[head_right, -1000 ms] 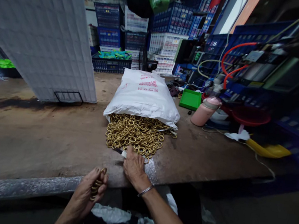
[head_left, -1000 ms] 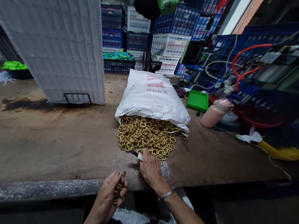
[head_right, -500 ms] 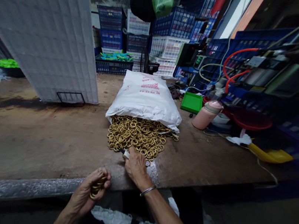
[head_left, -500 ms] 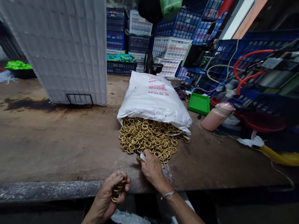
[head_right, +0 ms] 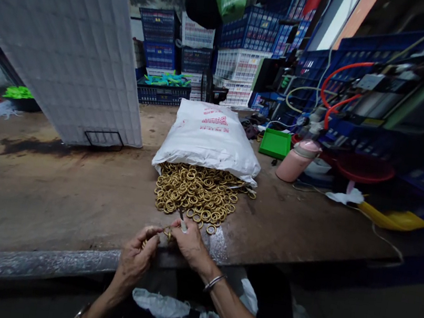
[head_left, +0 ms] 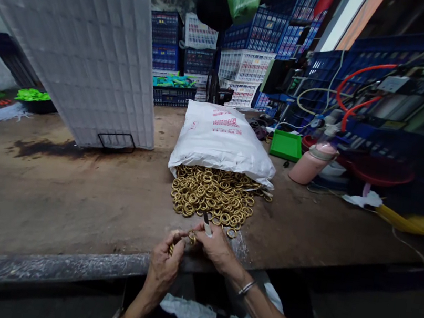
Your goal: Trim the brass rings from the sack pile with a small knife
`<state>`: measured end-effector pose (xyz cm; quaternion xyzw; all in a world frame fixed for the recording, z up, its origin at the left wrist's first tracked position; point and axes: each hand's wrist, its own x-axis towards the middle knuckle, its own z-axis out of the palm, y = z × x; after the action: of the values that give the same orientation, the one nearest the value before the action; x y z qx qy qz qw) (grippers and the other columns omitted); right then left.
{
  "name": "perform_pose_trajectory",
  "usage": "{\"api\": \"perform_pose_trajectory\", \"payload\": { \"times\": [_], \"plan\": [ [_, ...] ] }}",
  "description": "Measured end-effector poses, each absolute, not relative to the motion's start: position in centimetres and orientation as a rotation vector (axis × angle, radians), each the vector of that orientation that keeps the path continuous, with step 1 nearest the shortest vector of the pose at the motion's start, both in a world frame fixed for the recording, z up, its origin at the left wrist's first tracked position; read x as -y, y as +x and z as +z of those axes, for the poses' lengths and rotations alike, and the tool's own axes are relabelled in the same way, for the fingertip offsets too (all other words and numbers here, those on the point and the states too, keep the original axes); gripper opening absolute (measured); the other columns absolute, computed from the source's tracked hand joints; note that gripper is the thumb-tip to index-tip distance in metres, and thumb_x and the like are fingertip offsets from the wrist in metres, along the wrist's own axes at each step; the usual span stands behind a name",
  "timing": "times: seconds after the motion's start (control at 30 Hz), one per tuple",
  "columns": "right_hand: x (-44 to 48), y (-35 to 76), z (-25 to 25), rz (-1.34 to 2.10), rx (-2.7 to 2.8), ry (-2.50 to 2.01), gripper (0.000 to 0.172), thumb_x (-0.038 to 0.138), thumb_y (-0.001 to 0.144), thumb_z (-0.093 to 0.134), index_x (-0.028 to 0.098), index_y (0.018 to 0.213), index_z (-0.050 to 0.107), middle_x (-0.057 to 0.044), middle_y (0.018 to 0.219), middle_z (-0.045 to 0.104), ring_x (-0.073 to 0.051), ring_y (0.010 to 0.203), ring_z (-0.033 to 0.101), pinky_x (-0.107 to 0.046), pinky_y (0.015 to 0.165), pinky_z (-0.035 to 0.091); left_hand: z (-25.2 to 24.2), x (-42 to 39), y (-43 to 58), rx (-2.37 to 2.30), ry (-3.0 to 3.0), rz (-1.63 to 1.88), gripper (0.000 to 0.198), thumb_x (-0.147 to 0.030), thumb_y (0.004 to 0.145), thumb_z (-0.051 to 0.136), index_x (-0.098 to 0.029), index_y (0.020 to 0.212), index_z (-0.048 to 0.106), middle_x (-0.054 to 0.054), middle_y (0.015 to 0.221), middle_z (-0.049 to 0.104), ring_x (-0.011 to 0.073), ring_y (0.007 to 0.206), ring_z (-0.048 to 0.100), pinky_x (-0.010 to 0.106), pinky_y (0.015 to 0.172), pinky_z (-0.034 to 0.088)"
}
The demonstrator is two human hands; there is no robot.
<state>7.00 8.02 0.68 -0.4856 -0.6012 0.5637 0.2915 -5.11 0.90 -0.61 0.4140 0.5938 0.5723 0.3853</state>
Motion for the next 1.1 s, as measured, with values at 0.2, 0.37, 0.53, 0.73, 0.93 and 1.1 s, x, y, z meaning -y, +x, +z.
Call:
{"api": "perform_pose_trajectory", "payload": {
  "times": [0.2, 0.37, 0.53, 0.73, 0.93, 1.1],
  "plan": [
    [-6.9, 7.2, 1.3, 2.077, 1.302, -1.156, 0.015, 0.029, 0.064, 0.051, 0.019, 0.074, 0.045, 0.01, 0.052, 0.04, -0.002, 0.034, 0.02, -0.018, 0.035, 0.013, 0.1, -1.0, -5.4, -1.454, 1.412, 1.423, 0.02, -0.026, 0.073, 0.054, -0.018, 0.087, 0.066, 0.006, 0.083, 0.067, 0.0185, 0.08, 0.061, 0.029, 0.075, 0.045],
    [-7.4, 7.1, 1.1, 1.751, 1.53, -1.257, 0.01, 0.027, 0.07, 0.043, 0.018, 0.067, 0.046, 0.008, 0.052, 0.04, -0.005, 0.039, 0.028, -0.018, 0.039, 0.022, 0.4, -0.9, -5.4, -1.488, 1.277, 1.371, 0.014, -0.027, 0.075, 0.053, -0.018, 0.075, 0.064, 0.0, 0.063, 0.061, 0.0136, 0.06, 0.053, 0.022, 0.06, 0.041],
    [-7.3, 7.4, 1.6, 1.052, 1.889, -1.239, 0.019, 0.032, 0.079, 0.043, 0.017, 0.074, 0.053, 0.002, 0.063, 0.052, -0.01, 0.06, 0.045, -0.02, 0.055, 0.034, 0.5, -1.0, -5.2, -1.567, 1.139, 1.393, 0.015, -0.031, 0.072, 0.057, -0.018, 0.065, 0.062, -0.003, 0.056, 0.052, 0.0119, 0.054, 0.044, 0.02, 0.055, 0.035],
    [-6.0, 7.0, 1.9, 1.049, 2.096, -1.197, 0.018, 0.03, 0.082, 0.042, 0.018, 0.075, 0.053, 0.002, 0.062, 0.051, -0.01, 0.058, 0.045, -0.021, 0.054, 0.033, 0.4, -1.2, -4.9, -1.468, 1.058, 1.373, 0.018, -0.034, 0.07, 0.058, -0.017, 0.066, 0.059, -0.003, 0.053, 0.05, 0.0099, 0.048, 0.042, 0.019, 0.049, 0.034],
    [-6.7, 6.5, 1.5, 1.257, 1.913, -1.225, 0.022, 0.028, 0.081, 0.039, 0.018, 0.063, 0.045, 0.004, 0.056, 0.045, -0.009, 0.054, 0.041, -0.02, 0.053, 0.033, 0.8, -0.9, -4.6, -1.357, 0.764, 1.262, 0.029, -0.044, 0.069, 0.058, -0.016, 0.069, 0.054, -0.007, 0.045, 0.042, 0.0046, 0.035, 0.031, 0.016, 0.035, 0.022],
    [-7.0, 6.6, 1.7, 1.428, 1.795, -1.192, 0.025, 0.025, 0.08, 0.038, 0.018, 0.057, 0.043, 0.005, 0.051, 0.043, -0.008, 0.049, 0.041, -0.019, 0.05, 0.033, 1.2, -0.6, -4.5, -1.238, 0.661, 1.212, 0.029, -0.044, 0.069, 0.059, -0.016, 0.07, 0.052, -0.005, 0.057, 0.049, 0.003, 0.037, 0.034, 0.015, 0.032, 0.02]
  ]
}}
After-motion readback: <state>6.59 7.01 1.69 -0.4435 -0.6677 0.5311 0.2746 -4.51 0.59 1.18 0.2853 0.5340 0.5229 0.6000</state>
